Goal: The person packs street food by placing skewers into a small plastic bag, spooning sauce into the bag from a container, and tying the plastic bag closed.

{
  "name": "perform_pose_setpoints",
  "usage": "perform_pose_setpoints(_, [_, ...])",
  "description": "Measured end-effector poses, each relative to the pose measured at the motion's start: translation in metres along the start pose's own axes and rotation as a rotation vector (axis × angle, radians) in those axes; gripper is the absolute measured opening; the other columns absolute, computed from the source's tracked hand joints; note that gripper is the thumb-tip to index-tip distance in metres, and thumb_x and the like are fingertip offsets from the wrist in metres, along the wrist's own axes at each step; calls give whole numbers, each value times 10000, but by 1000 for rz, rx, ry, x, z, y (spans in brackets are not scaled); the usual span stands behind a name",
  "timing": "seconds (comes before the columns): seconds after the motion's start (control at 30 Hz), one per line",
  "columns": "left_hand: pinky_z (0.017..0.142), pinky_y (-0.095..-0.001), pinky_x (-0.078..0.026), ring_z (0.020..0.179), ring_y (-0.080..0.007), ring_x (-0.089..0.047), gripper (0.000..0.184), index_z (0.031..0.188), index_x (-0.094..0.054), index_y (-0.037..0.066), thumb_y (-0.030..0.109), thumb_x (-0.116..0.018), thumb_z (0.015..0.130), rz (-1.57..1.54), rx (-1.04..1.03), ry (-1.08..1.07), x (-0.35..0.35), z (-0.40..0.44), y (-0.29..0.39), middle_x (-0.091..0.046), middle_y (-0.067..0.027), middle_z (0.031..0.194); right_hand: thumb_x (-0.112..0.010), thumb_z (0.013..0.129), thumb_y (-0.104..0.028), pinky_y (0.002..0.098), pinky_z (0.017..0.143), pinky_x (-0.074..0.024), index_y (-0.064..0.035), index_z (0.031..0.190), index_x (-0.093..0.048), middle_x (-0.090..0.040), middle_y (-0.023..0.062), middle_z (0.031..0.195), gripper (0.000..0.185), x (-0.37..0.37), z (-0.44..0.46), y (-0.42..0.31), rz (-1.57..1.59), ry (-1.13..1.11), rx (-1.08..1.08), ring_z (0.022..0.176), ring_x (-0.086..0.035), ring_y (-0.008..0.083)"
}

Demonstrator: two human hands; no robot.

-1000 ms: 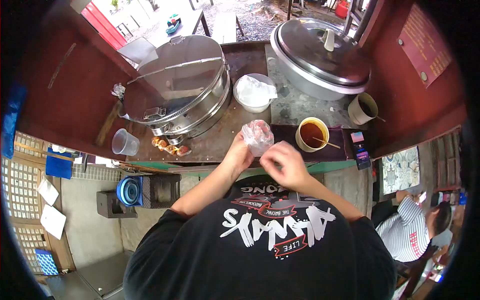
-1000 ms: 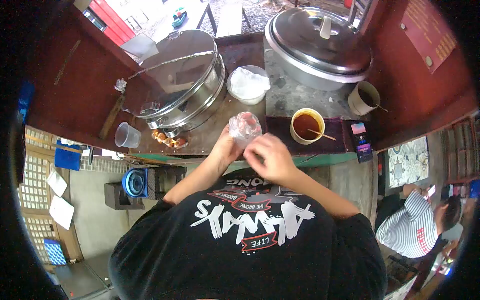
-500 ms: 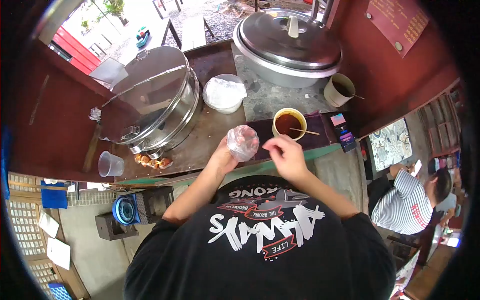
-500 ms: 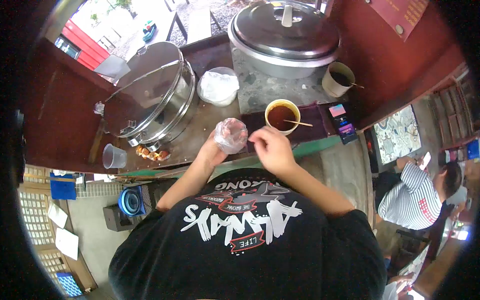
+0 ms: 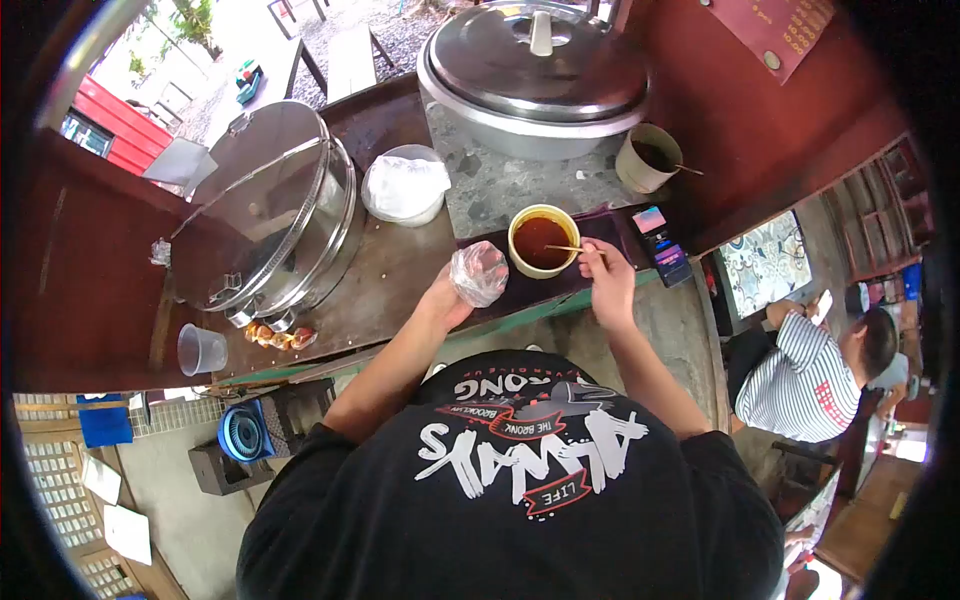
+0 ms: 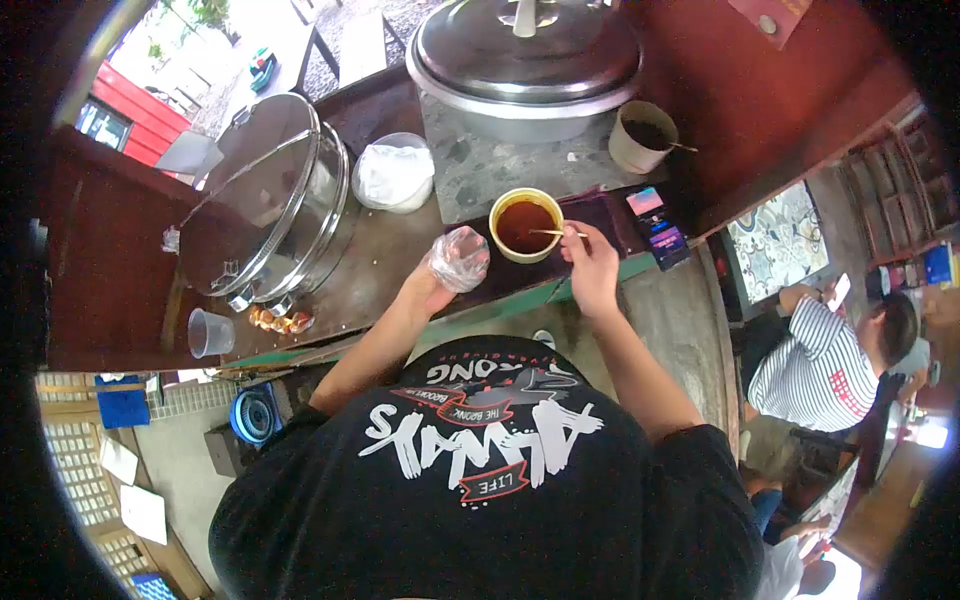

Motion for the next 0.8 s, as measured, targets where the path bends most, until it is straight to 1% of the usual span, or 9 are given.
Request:
perform_pose_setpoints(0.1, [833,-422,-511,1025,-256,-585,452,1220,-538,141,256,-721,822,-7,-8,-66,0,10,-7,-593,-52,1139,-542,933,-89,238,673,-481,14,992,-654,-637,32,843,164,-8,3,-9,-137,-21,110,723,-564,87])
perform_pose_setpoints(0.13, [842,-427,-508,1029,-261,-573,500,1240,-522,151,283,-733,806,-7,31,18,13,16,-12,-569,-46,1157,-539,914,-58,262,679,-492,8,975,-655,-641,47,850,147,-11,1,-13,-141,-40,200,734,-585,111])
perform_pose_setpoints(0.17, [875,-454,-501,1053,-268,-594,436,1261,-525,138,225,-675,862,-59,7,-96,12,17,-12,-602,-45,1170,-536,894,-27,285,685,-503,2,958,-655,-644,61,857,138,-11,1,-22,-154,-47,300,746,-606,136])
perform_pose_setpoints(0.23, [911,-476,-473,1103,-278,-561,496,1309,-488,159,267,-670,860,21,33,103,20,15,-13,-566,-48,1236,-553,872,-10,340,706,-517,-17,941,-653,-644,112,872,122,-14,-7,-50,-379,-50,477,786,-641,216])
perform_pose_setpoints(0.27, [908,-469,-472,1118,-274,-552,526,1330,-473,169,283,-669,855,41,0,-2,17,12,-11,-556,-45,1256,-553,896,-96,414,765,-515,-29,914,-645,-636,160,906,115,-16,-10,-63,-458,-58,548,854,-627,334])
perform_pose_setpoints(0.53, [855,-421,-491,1064,-240,-543,466,1267,-489,142,236,-677,851,25,-49,-44,-6,10,-8,-532,-49,1186,-584,818,-145,384,792,-492,-42,918,-598,-599,118,893,145,-36,-27,-80,-841,-210,1022,869,-602,288])
perform_pose_setpoints(0.63, [871,-424,-480,1086,-254,-532,445,1281,-478,139,281,-628,887,25,-36,26,10,13,-11,-518,-44,1235,-578,832,-164,376,794,-489,-40,894,-589,-579,124,873,138,-44,-22,-64,-857,-255,970,873,-592,282])
perform_pose_setpoints(0.77, [903,-398,-464,1085,-251,-535,392,1290,-469,152,272,-571,930,55,-59,-133,-3,15,-10,-502,-46,1261,-579,814,-111,387,810,-490,-43,931,-591,-593,119,882,135,-45,-19,-61,-785,-241,943,879,-599,291])
perform_pose_setpoints(0.8, [900,-396,-469,1087,-247,-536,414,1304,-456,152,271,-581,928,138,-57,-65,20,28,-16,-504,-50,1257,-581,808,-107,390,808,-492,-48,935,-593,-597,120,887,141,-44,-19,-64,-791,-259,940,879,-600,294])
Point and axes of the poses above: each hand's wrist, its own z-axis towards the middle knuckle, its own x-axis out of the back of the hand, y = z × x, the point moved 7 cm from there along z, towards the middle knuckle
